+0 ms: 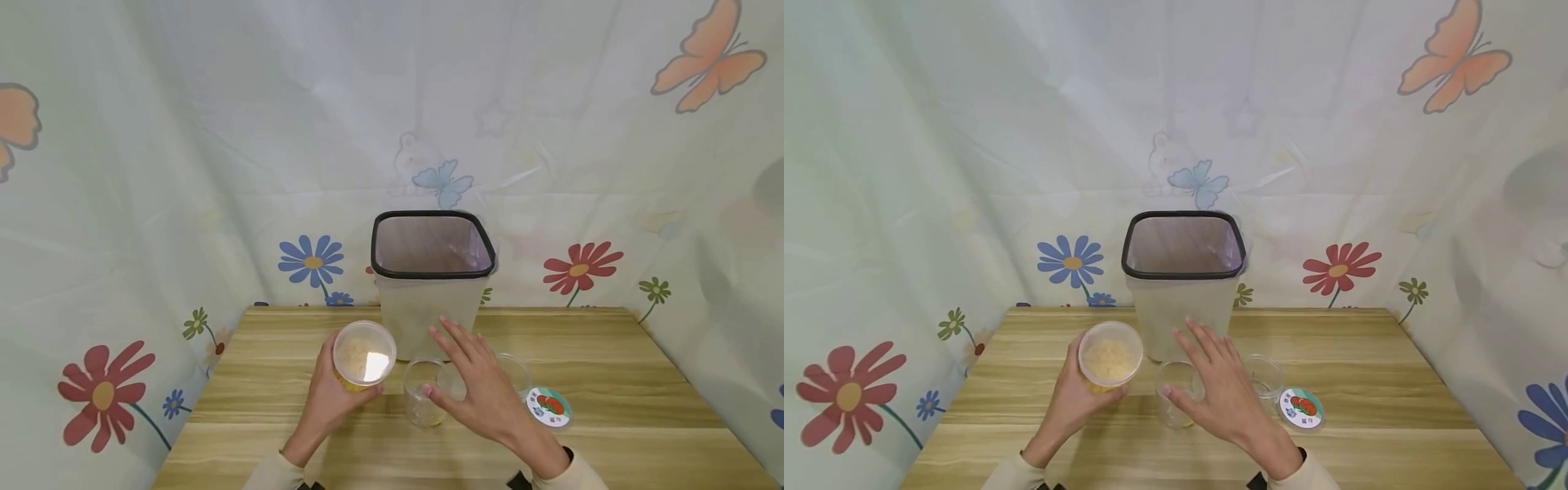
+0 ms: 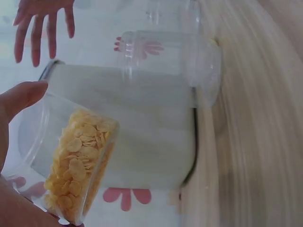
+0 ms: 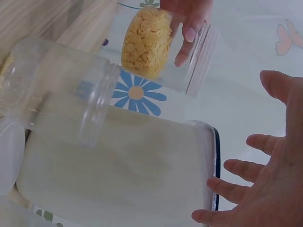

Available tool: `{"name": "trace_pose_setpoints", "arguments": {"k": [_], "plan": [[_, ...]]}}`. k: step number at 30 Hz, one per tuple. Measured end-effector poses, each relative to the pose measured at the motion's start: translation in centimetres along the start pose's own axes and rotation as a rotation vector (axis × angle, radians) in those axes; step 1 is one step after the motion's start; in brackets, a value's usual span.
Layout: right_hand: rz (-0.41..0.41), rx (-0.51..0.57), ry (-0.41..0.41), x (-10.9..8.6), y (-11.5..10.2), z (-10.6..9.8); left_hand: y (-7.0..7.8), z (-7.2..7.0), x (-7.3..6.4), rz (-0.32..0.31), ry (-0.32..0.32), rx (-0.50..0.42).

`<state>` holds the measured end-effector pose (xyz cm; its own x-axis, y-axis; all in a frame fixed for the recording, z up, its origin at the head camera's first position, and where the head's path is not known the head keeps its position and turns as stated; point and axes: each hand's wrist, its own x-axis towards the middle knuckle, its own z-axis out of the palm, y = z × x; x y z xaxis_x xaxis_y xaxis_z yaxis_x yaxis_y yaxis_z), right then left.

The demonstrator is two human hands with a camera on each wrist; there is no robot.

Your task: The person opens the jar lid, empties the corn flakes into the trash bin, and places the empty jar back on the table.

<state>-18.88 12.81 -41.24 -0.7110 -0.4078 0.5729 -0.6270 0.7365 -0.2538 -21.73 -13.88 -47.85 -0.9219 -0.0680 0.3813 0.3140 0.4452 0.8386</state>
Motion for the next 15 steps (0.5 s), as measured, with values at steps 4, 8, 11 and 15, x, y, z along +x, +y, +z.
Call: {"name": "trace_pose_setpoints", "arguments": {"k": [4, 8, 11, 15], "plan": [[-0.022, 0.016, 0.032, 0.3, -0.2, -0.5, 1.6, 0.0, 0.0, 0.049, 0.007, 0.018], [-0.036, 0.038, 0.057, 0.7, -0.4, -0.8, 2.5, 0.3, 0.0, 0.102, 0.010, 0.038], [-0.036, 0.052, 0.058, 1.0, -0.6, -1.1, 2.8, 0.8, 0.2, 0.158, 0.025, 0.058], [-0.027, 0.063, 0.044, 1.3, -1.0, -1.4, 3.5, 1.4, 0.4, 0.246, 0.050, 0.085]]}}
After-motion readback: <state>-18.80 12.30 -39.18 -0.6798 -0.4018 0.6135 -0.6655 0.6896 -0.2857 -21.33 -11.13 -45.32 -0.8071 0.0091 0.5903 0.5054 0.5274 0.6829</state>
